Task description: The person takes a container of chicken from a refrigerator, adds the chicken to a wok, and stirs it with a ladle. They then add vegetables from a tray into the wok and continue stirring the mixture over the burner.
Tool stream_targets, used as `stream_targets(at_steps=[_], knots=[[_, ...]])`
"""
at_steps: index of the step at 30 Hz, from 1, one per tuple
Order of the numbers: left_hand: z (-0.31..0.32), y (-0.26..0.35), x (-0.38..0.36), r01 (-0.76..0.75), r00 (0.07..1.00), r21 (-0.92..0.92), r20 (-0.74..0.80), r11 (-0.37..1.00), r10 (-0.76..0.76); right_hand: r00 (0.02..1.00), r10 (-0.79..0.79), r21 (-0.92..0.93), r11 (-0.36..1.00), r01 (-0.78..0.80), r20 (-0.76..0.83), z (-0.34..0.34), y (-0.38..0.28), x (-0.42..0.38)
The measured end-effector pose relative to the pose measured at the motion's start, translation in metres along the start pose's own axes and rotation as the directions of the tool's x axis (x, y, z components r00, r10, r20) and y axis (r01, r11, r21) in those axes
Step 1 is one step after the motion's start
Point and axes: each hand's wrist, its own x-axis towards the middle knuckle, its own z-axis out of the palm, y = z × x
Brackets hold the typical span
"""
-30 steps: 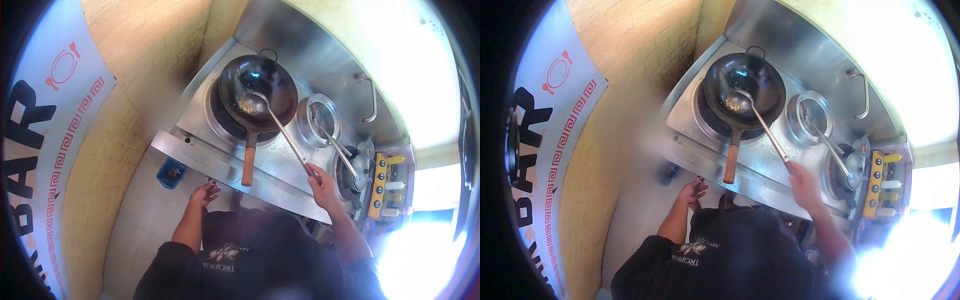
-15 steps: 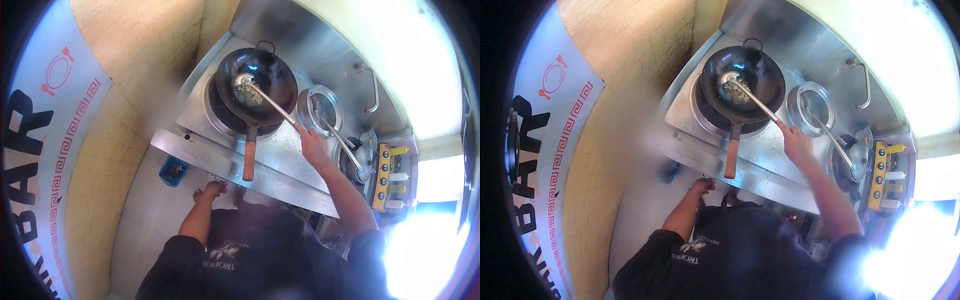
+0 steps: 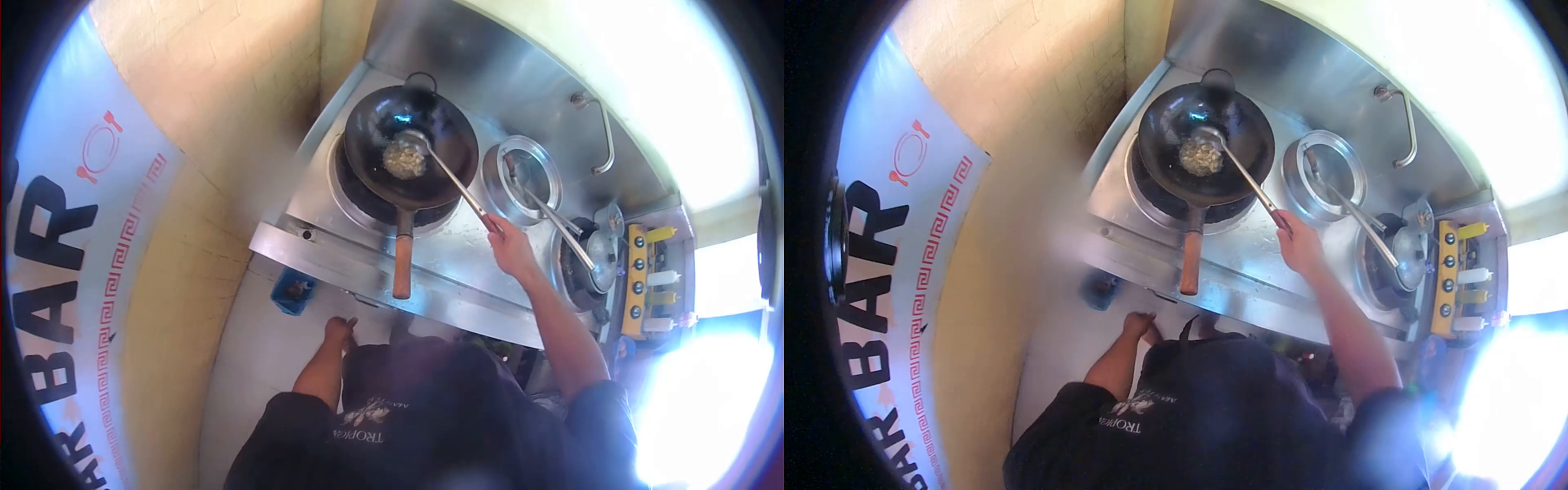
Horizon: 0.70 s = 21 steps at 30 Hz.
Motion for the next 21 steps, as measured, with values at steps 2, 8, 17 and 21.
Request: stream_targets(at_steps=[2,8,17,21], knots=[[-0.007,-0.047,-0.028,-0.047,0.999,0.003,-0.003,0.999,0.047,0.999,0.032,0.047,0.998,-0.033,0.019,-0.013,0.006,-0.019],[0.01,-0.244,-0.105,0.342,0.917,-0.233,0.292,0.91,-0.27,0.997,-0.075,-0.31,0.949,0.062,-0.03,-0.082,-0.012,-0.068],[-0.078,-0.212,-0.157,0.214,0.975,-0.493,0.058,0.843,-0.213,0.998,-0.01,-0.558,0.829,0.041,0.057,-0.039,-0.001,-0.058],[-0.114,-0.165,-0.142,0.173,0.969,-0.571,-0.048,0.803,-0.244,0.989,-0.05,-0.347,0.938,-0.002,-0.142,0.007,-0.006,-0.025]])
